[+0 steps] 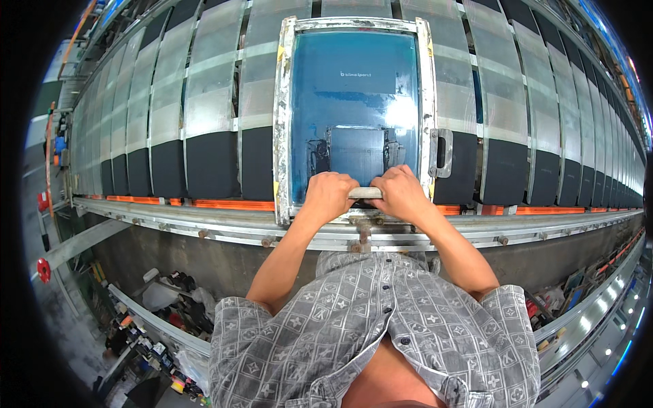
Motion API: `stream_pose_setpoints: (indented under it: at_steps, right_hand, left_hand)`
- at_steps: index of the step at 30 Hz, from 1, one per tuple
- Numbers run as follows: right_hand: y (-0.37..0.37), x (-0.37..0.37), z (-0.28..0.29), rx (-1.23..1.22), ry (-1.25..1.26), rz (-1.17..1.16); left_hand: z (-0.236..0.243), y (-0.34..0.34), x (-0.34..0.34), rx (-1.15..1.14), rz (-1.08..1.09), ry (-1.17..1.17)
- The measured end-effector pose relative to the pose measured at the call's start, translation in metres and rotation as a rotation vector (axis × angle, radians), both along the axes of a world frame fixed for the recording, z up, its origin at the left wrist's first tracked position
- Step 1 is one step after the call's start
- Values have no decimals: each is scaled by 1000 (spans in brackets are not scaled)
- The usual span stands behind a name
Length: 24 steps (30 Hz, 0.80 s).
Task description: The person uses a squeegee to spread ink across a screen printing frame, repeatedly rolling the squeegee back and forth to distribute the ink evenly. The person occasionally lifts the frame to reposition it on the conveyor.
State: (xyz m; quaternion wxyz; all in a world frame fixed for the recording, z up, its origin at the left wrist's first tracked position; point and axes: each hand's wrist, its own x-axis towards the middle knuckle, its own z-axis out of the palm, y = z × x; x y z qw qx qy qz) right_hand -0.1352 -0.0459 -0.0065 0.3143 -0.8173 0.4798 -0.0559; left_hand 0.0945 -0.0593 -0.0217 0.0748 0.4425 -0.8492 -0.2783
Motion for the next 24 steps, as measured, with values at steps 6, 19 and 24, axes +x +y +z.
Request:
stream_pose_setpoints:
  at_steps: [6,19,24]
  right_hand:
    - [-44,-70,-20,-366,-227,-752]
    - [-61,-108,-57,-33,-425,-1162]
    - [-61,-21,-50,-135,-521,-1138]
  left_hand:
    - [24,-52,1,10,68,-62]
    - [-6,79,11,-416,124,142]
    - [11,61,83,-434,138,78]
